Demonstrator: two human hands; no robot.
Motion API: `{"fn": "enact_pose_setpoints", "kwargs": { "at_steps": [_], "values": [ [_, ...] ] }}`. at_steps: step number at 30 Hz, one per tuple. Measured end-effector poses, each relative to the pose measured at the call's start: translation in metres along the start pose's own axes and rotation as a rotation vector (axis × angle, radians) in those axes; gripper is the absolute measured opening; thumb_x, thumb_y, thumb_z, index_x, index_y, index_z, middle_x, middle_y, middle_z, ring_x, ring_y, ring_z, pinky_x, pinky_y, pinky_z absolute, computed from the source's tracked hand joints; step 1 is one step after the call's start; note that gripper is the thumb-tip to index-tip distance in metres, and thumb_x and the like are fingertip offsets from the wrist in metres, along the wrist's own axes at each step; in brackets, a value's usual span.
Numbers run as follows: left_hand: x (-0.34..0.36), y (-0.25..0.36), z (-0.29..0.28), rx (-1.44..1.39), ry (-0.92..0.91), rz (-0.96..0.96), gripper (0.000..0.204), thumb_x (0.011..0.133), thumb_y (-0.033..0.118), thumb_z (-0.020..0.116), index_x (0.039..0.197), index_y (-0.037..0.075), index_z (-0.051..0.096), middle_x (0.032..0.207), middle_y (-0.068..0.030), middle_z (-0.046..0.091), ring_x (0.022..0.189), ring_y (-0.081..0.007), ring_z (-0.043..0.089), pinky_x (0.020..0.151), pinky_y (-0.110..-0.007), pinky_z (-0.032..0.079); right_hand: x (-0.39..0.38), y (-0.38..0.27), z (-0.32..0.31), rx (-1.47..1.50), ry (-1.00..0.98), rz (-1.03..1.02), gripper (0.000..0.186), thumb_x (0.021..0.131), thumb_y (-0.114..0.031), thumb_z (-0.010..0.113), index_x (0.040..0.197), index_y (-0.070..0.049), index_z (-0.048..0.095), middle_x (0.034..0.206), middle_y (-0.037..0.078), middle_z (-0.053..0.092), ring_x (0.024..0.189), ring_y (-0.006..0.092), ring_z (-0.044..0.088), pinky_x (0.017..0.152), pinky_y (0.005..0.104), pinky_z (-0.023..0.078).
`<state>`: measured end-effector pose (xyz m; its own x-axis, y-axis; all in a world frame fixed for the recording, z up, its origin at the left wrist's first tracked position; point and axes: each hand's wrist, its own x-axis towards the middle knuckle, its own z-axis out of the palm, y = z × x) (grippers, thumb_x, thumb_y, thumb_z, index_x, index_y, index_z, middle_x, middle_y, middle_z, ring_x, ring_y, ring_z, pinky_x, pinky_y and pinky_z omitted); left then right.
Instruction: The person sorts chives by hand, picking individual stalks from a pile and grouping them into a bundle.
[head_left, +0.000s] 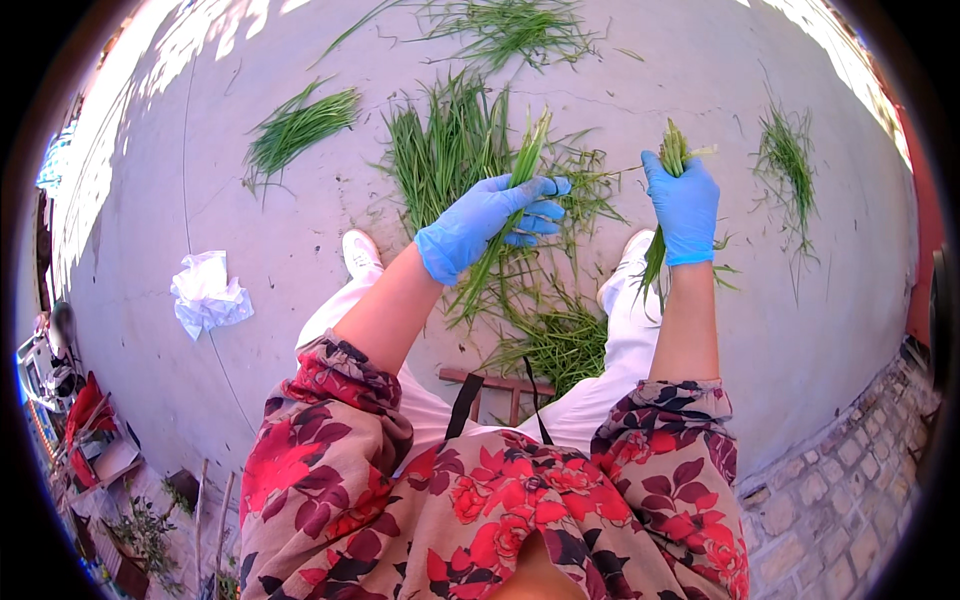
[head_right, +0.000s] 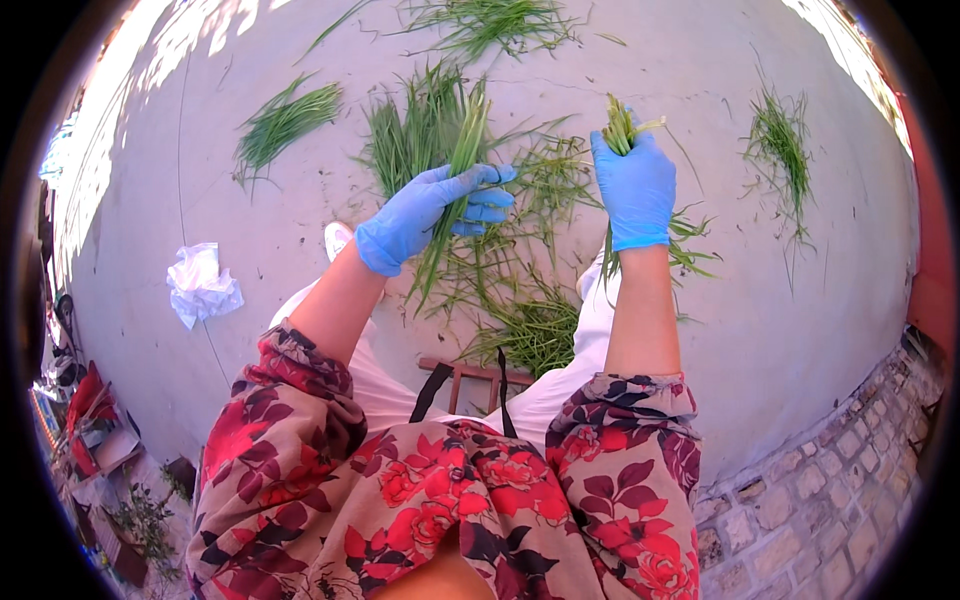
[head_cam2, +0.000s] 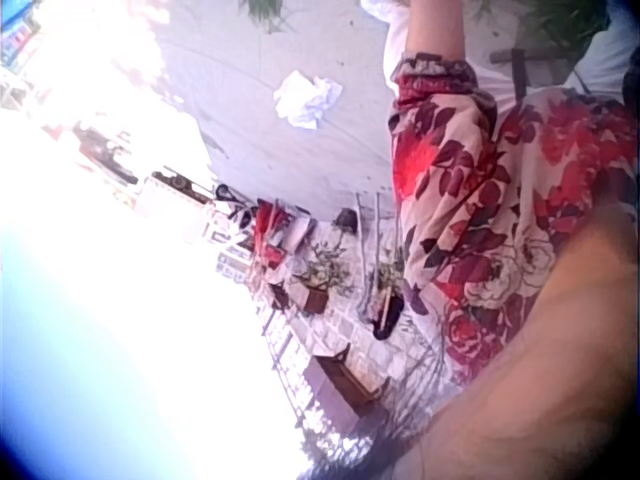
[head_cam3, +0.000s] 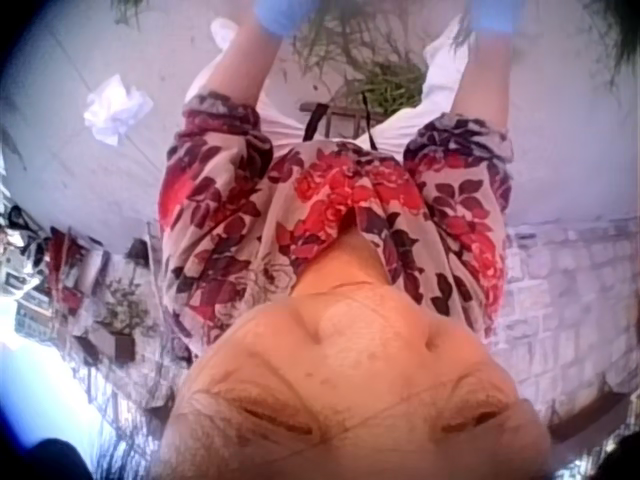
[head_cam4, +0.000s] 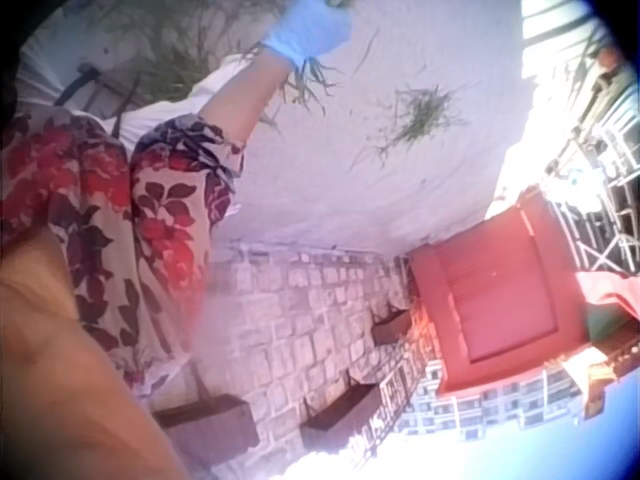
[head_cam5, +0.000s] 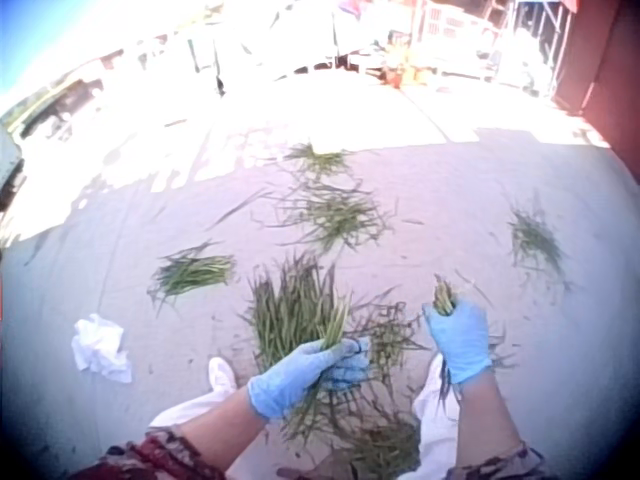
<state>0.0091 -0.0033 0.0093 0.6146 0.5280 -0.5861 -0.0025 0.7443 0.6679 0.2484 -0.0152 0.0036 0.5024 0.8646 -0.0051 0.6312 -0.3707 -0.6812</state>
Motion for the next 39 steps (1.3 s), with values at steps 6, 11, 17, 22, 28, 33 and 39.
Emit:
{"fn": "enact_pose_setpoints", "kwargs": {
  "at_steps": [6, 11, 17, 22, 28, 33, 39],
  "values": [
    [0.0, 0.0, 0.0, -0.054, -0.115, -0.021, 0.04, 0.092, 0.033, 0.049, 0.12, 0.006, 0.053, 0.103, -0.0085, 0.062, 0.09, -0.0159, 0.061, 0.078, -0.03, 0.048, -0.016, -0.031, -0.006, 0.441, -0.387, 0.184, 0.033, 0.075, -0.027, 0.071, 0.092, 0.0, 0.064, 0.071, 0.006, 0.063, 0.059, 0.0102, 0.058, 0.056, 0.0252, 0.047],
    [0.001, -0.005, 0.005, 0.101, -0.125, -0.024, 0.041, 0.092, 0.036, 0.048, 0.12, 0.007, 0.054, 0.095, -0.0067, 0.064, 0.076, -0.0114, 0.059, 0.067, -0.024, 0.047, -0.034, -0.052, 0.005, 0.553, -0.573, 0.236, 0.028, 0.077, -0.023, 0.069, 0.094, -0.001, 0.064, 0.075, 0.002, 0.062, 0.057, 0.0067, 0.054, 0.052, 0.0217, 0.044],
    [0.0, 0.0, 0.005, 0.216, -0.058, 0.07, 0.039, 0.092, 0.038, 0.048, 0.112, 0.007, 0.06, 0.075, 0.0, 0.063, 0.062, -0.005, 0.051, 0.057, -0.02, 0.04, -0.02, -0.021, 0.013, 0.403, -0.317, 0.144, 0.022, 0.076, -0.022, 0.068, 0.082, -0.002, 0.065, 0.067, 0.002, 0.061, 0.058, 0.0069, 0.053, 0.055, 0.0254, 0.044],
    [0.001, -0.006, 0.002, 0.182, 0.023, 0.174, 0.033, 0.093, 0.033, 0.049, 0.107, 0.006, 0.063, 0.071, -0.0003, 0.062, 0.06, -0.0048, 0.052, 0.058, -0.019, 0.04, -0.01, -0.026, -0.002, 0.411, -0.057, 0.139, 0.029, 0.071, -0.024, 0.074, 0.079, 0.001, 0.063, 0.064, 0.003, 0.061, 0.059, 0.0063, 0.052, 0.056, 0.0253, 0.044],
    [0.014, -0.019, -0.002, 0.338, 0.104, 0.207, 0.032, 0.092, 0.03, 0.051, 0.109, 0.005, 0.062, 0.067, 0.0028, 0.061, 0.058, -0.0012, 0.05, 0.052, -0.017, 0.036, -0.028, -0.042, 0.008, 0.356, -0.245, -0.229, 0.04, 0.068, -0.031, 0.077, 0.091, -0.001, 0.063, 0.065, 0.005, 0.063, 0.058, 0.0111, 0.057, 0.057, 0.0286, 0.047],
    [0.013, -0.019, 0.004, 0.63, 0.165, 0.197, 0.03, 0.091, 0.029, 0.053, 0.108, 0.006, 0.063, 0.068, 0.0008, 0.061, 0.06, -0.0033, 0.049, 0.058, -0.02, 0.04, -0.032, -0.032, 0.023, -0.071, -0.195, -0.284, 0.033, 0.074, -0.038, 0.067, 0.092, -0.011, 0.065, 0.067, 0.012, 0.062, 0.065, 0.0305, 0.061, 0.058, 0.0378, 0.049],
    [0.008, -0.022, 0.0, 0.584, 0.155, 0.245, 0.032, 0.092, 0.03, 0.051, 0.107, 0.005, 0.063, 0.065, -0.0005, 0.06, 0.057, -0.0047, 0.048, 0.056, -0.021, 0.04, -0.004, -0.012, -0.002, 0.041, 0.051, -0.057, 0.026, 0.078, -0.03, 0.065, 0.084, -0.005, 0.065, 0.066, 0.009, 0.062, 0.056, 0.0199, 0.056, 0.052, 0.0319, 0.044]
  ]
}}
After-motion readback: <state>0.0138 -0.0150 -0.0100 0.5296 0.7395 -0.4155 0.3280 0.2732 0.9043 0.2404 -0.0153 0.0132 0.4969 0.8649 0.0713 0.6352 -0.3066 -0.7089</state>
